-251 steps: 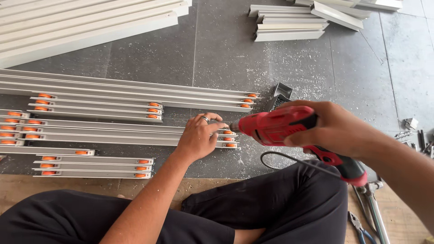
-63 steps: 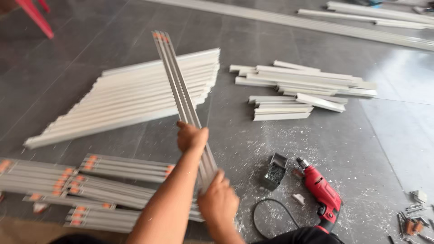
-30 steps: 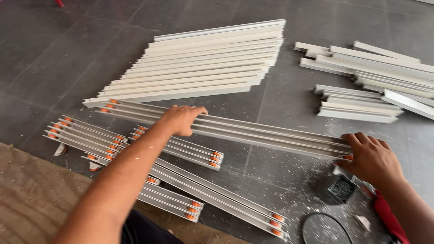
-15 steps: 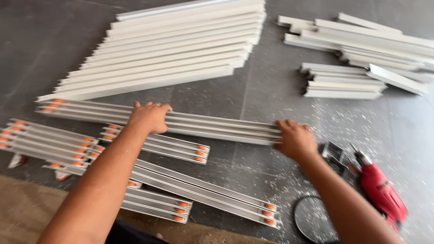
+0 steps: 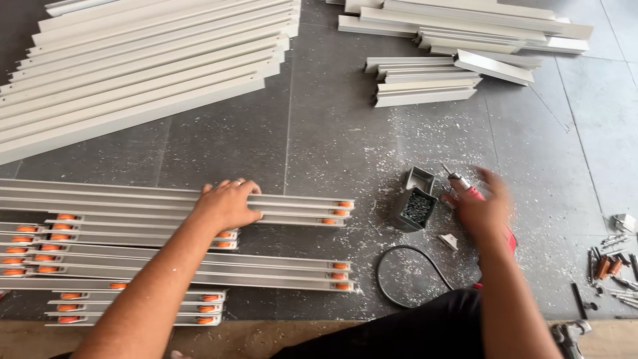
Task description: The person sits on the floor and uses a red power drill to fasten screws into long, silver metal profiles. They repeatedly pick up profiles, align them, and drive screws into pre-drilled holes. After assembling several units, the person stacks the finished frames and begins handling white rectangular panels.
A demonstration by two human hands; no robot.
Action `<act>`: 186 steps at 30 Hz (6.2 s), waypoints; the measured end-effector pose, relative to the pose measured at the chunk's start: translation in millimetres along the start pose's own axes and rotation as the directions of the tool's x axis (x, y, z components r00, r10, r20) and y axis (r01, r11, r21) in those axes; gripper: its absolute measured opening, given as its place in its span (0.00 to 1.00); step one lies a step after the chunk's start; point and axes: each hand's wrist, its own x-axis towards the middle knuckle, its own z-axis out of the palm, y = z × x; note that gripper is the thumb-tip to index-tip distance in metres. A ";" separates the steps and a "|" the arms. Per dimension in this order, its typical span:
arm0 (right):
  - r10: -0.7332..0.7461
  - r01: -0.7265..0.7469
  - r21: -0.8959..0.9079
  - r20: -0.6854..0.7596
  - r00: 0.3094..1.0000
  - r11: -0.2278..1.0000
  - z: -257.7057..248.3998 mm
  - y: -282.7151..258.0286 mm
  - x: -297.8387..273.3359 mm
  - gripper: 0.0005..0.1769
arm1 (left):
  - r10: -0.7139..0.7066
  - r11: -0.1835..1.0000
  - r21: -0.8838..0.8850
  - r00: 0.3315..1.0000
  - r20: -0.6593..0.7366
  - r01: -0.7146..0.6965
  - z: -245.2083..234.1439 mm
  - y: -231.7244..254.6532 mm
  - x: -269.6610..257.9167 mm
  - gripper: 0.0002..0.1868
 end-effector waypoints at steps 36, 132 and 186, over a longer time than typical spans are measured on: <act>-0.326 -0.364 0.739 0.204 0.923 -0.567 -92.7 2.9 -84.7 0.46 | 0.393 0.838 -0.250 0.855 -0.338 -0.485 41.0 306.6 48.6 0.09; 0.119 0.483 -0.455 0.809 0.576 0.749 -62.4 -278.1 -106.2 0.36 | 0.130 0.928 -0.233 0.837 -0.532 -0.292 81.5 103.8 -41.7 0.27; 0.077 0.637 -0.432 0.859 0.506 0.638 -40.1 -281.9 -102.6 0.42 | 0.075 0.933 -0.258 0.835 -0.546 -0.252 92.6 119.4 -26.9 0.13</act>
